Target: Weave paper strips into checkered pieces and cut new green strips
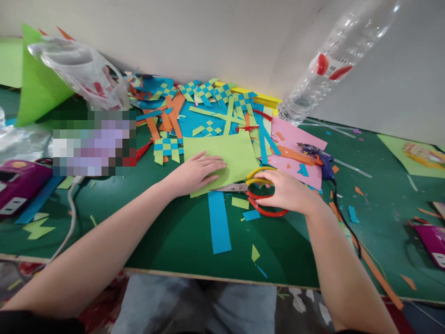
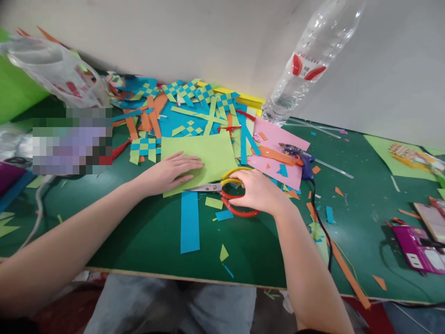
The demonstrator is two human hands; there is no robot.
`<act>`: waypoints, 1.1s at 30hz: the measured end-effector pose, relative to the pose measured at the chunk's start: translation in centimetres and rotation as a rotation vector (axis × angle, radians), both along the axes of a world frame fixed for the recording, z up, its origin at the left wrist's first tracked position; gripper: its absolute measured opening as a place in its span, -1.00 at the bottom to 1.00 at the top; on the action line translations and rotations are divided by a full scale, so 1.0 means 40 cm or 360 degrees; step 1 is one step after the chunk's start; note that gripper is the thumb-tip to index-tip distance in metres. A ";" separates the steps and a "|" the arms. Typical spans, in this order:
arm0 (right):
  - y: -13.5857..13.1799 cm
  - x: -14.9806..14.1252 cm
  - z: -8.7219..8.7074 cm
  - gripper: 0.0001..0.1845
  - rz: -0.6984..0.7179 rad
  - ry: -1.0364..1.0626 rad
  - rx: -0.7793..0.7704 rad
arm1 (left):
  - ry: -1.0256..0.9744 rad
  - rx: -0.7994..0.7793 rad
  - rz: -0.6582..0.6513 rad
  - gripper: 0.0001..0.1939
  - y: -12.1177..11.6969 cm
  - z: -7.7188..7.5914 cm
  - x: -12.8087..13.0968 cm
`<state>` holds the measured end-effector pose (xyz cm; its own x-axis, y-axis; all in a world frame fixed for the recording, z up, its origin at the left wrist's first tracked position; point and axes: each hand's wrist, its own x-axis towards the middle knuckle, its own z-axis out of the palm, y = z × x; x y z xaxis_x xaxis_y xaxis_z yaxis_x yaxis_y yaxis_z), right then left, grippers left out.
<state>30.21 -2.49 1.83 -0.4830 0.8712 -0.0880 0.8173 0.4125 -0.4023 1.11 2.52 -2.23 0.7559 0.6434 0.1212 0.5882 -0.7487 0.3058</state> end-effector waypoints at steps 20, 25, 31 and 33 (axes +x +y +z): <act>-0.002 -0.002 -0.001 -0.54 0.0118 -0.0038 0.0031 | 0.0059 -0.0100 -0.0054 -0.53 0.011 -0.011 -0.003; -0.003 -0.007 -0.010 -0.55 0.0173 -0.0015 0.0055 | 0.0041 -0.0087 -0.0057 -0.54 0.009 -0.010 -0.002; -0.005 -0.010 -0.010 -0.58 0.0167 -0.0039 0.0058 | 0.0045 -0.0091 -0.0055 -0.54 0.009 -0.010 -0.001; -0.009 -0.016 -0.009 -0.57 0.0157 -0.0055 0.0053 | 0.0032 -0.0092 -0.0053 -0.54 0.009 -0.010 0.000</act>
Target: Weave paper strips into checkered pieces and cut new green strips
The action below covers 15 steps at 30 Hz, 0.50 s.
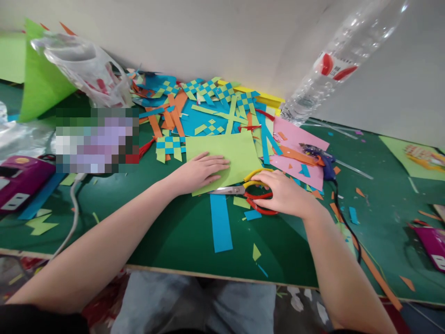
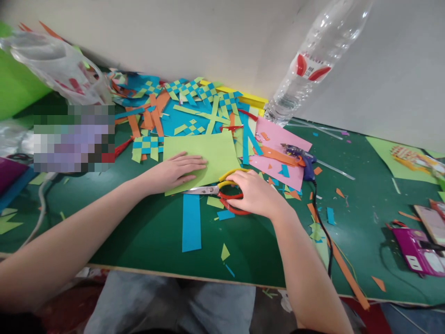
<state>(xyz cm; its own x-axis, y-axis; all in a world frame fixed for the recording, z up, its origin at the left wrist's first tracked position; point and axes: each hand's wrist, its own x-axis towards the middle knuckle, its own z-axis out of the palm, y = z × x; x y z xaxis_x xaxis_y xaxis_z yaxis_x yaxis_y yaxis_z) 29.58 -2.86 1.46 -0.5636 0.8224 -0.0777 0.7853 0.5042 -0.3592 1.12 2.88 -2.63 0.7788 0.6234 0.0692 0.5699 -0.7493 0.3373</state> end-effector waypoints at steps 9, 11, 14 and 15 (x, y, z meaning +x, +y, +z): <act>-0.007 -0.025 0.008 -0.56 0.0061 -0.0054 -0.0025 | 0.0038 0.0004 0.0008 -0.54 0.001 0.000 0.001; -0.010 -0.032 0.007 -0.56 0.0086 -0.0042 0.0019 | 0.0036 0.0000 0.0012 -0.54 0.001 0.000 0.001; -0.015 -0.037 0.005 -0.57 0.0123 -0.0028 0.0066 | 0.0012 -0.0008 0.0009 -0.54 0.001 0.000 0.001; -0.016 -0.038 0.005 -0.57 0.0134 -0.0028 0.0073 | 0.0006 -0.0010 0.0008 -0.54 0.001 0.000 0.001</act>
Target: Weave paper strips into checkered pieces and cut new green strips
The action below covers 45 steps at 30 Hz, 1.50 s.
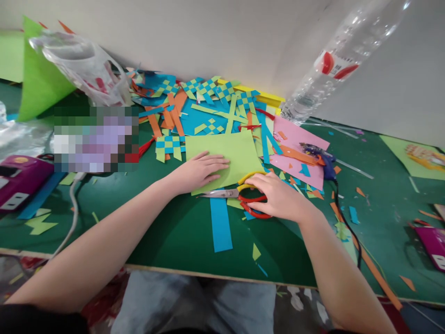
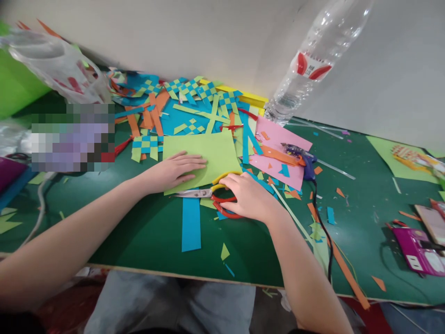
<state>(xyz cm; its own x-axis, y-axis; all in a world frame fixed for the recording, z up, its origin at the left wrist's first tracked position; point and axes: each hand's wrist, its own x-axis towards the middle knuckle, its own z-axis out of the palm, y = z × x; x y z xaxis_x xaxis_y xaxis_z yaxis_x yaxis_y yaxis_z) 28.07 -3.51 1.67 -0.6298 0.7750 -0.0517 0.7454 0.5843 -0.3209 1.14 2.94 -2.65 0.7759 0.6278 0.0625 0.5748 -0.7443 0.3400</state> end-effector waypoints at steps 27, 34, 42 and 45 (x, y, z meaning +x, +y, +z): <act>-0.022 -0.047 -0.008 -0.59 0.0164 -0.0003 0.0096 | -0.0010 0.0040 0.0005 -0.56 0.000 -0.004 0.000; -0.026 -0.054 -0.003 -0.59 0.0229 0.0096 0.0025 | 0.0013 0.0052 -0.0011 -0.55 0.003 -0.005 -0.003; 0.009 0.028 0.002 -0.56 -0.0225 0.0384 0.0141 | -0.0018 0.0280 0.0252 -0.58 0.011 0.010 -0.033; 0.028 0.046 -0.015 -0.55 -0.0598 0.0554 0.0429 | -0.0038 0.0361 0.0319 -0.58 0.008 0.017 -0.038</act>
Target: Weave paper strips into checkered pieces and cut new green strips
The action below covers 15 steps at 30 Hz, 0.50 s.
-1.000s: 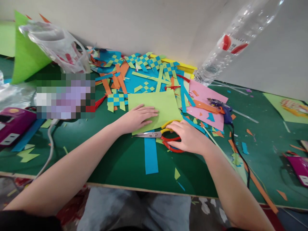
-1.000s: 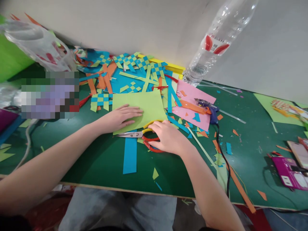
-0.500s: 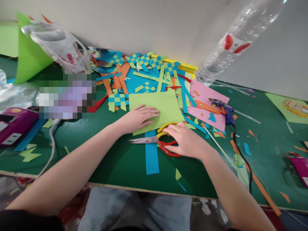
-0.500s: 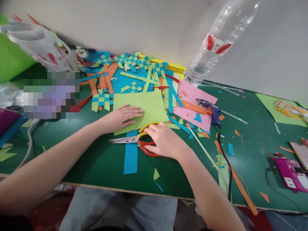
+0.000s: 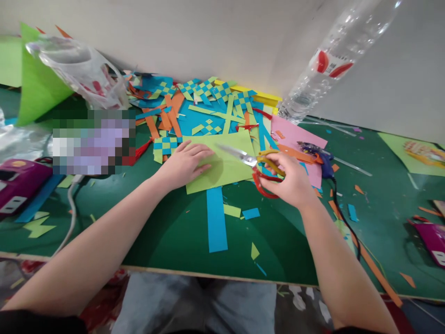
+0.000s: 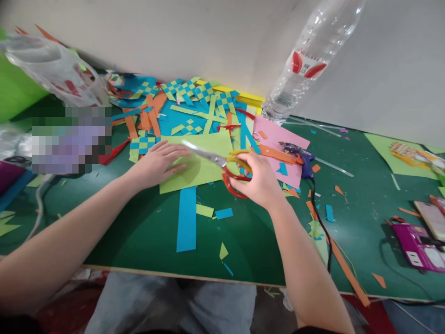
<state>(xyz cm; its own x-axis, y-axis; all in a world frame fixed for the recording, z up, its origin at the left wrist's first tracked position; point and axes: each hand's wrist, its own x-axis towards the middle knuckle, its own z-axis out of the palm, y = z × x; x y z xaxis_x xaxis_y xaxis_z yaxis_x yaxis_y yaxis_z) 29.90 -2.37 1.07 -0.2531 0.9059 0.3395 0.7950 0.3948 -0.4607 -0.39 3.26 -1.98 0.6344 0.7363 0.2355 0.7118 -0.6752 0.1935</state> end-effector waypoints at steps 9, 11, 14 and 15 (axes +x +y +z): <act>0.040 0.015 -0.064 -0.64 -0.0670 -0.0360 0.0324 | 0.0105 -0.0029 -0.0237 -0.35 -0.048 0.009 0.033; 0.042 0.016 -0.074 -0.64 -0.0674 -0.0379 0.0304 | 0.0119 -0.0024 -0.0251 -0.41 -0.044 0.008 0.029; 0.043 0.015 -0.084 -0.63 -0.0687 -0.0432 0.0269 | 0.0141 0.0025 -0.0296 -0.55 -0.031 0.007 0.017; 0.043 0.014 -0.086 -0.62 -0.0699 -0.0453 0.0255 | 0.0140 0.0054 -0.0313 -0.58 -0.028 0.006 0.014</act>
